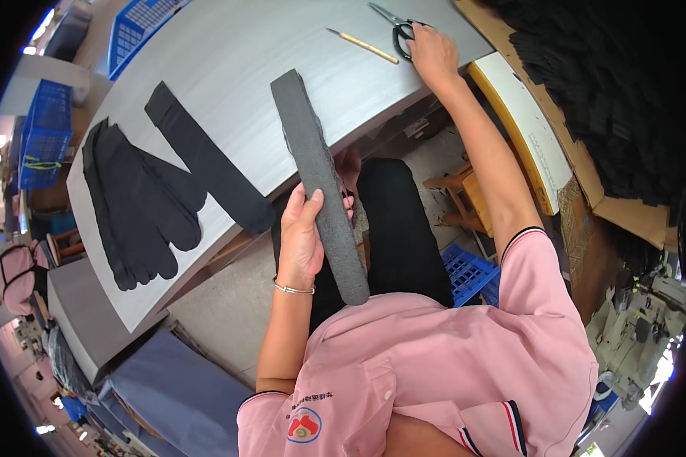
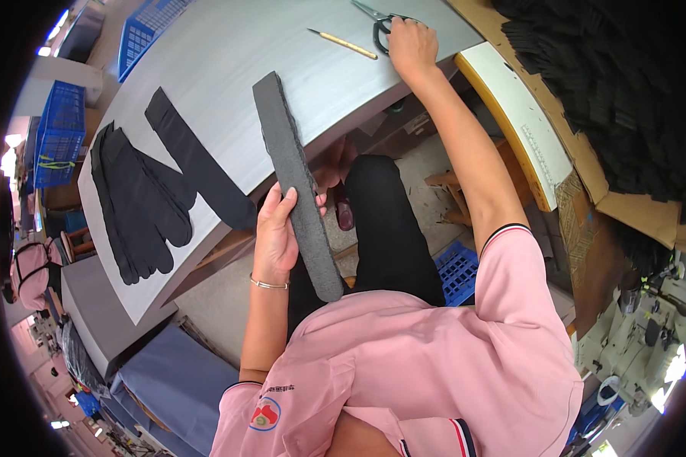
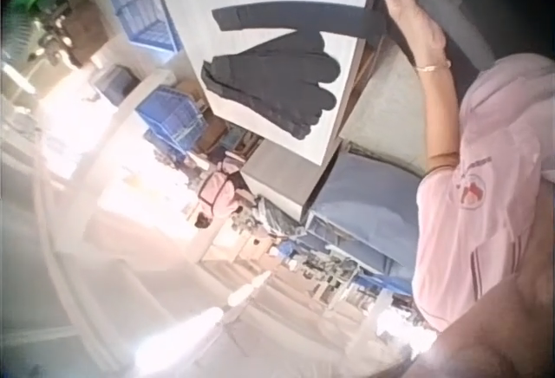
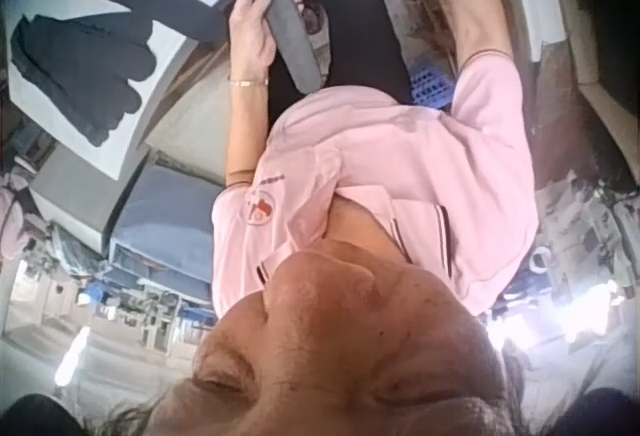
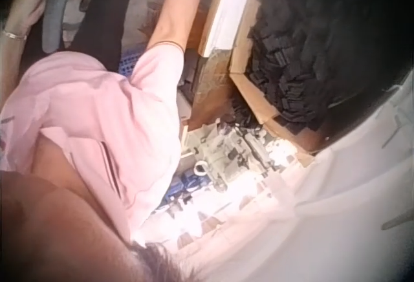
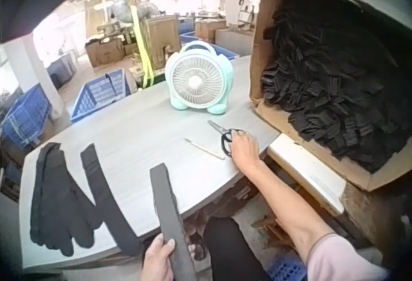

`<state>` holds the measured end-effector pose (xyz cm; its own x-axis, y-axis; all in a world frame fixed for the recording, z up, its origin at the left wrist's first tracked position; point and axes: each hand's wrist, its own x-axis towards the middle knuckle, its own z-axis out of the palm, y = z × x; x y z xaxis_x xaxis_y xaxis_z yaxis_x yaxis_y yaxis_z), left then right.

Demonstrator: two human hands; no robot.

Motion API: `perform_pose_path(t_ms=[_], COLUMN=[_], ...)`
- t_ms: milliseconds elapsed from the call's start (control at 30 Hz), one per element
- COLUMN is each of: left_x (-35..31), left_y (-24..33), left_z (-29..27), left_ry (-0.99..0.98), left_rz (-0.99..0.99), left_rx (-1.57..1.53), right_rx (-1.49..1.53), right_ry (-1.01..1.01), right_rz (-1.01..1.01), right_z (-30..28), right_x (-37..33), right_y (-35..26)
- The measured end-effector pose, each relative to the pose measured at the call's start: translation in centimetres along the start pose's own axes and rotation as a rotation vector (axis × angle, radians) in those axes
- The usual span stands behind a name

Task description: Inspecting black fabric strips and assembling them into protective sleeves or straps at a workshop bench.

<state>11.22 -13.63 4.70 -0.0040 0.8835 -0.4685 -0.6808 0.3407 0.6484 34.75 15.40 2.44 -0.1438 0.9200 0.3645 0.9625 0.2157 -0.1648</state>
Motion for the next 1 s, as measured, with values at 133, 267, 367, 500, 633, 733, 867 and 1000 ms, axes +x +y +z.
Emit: perform_pose_path(t_ms=[133,267,367,500,633,733,867,1000], left_x=[0.7,1.6,2.6,2.4,2.4,2.3,1.9,0.7], left_y=[-0.2,-0.8,-1.9,-2.1,-3.6,-4.2,-5.2,-6.1], left_z=[0.4,0.2,0.9,0.7,2.3,2.9,3.3,4.3], left_ry=[-0.035,0.003,-0.02,-0.027,-0.045,-0.07,-0.066,-0.036], left_rz=[0.015,-0.029,-0.042,0.004,-0.003,0.014,0.001,0.023], left_rx=[0.005,-0.031,-0.045,-0.155,-0.144,-0.15,-0.138,-0.099], right_rx=[-0.098,0.338,0.561,1.298,1.618,1.419,1.198,0.904], right_ry=[-0.14,-0.007,-0.01,-0.349,-0.504,-0.565,-0.702,-0.612], right_rz=[0.059,0.169,0.175,0.583,0.839,0.822,0.721,0.388], right_z=[-0.4,-1.3,-1.7,-8.6,-10.8,-12.3,-13.5,-14.7], right_x=[2.1,-0.6,-6.6,-16.7,-28.2,-32.7,-35.2,-34.3], right_y=[0.8,1.2,5.2,-0.6,-0.9,-2.6,-2.7,-3.5])
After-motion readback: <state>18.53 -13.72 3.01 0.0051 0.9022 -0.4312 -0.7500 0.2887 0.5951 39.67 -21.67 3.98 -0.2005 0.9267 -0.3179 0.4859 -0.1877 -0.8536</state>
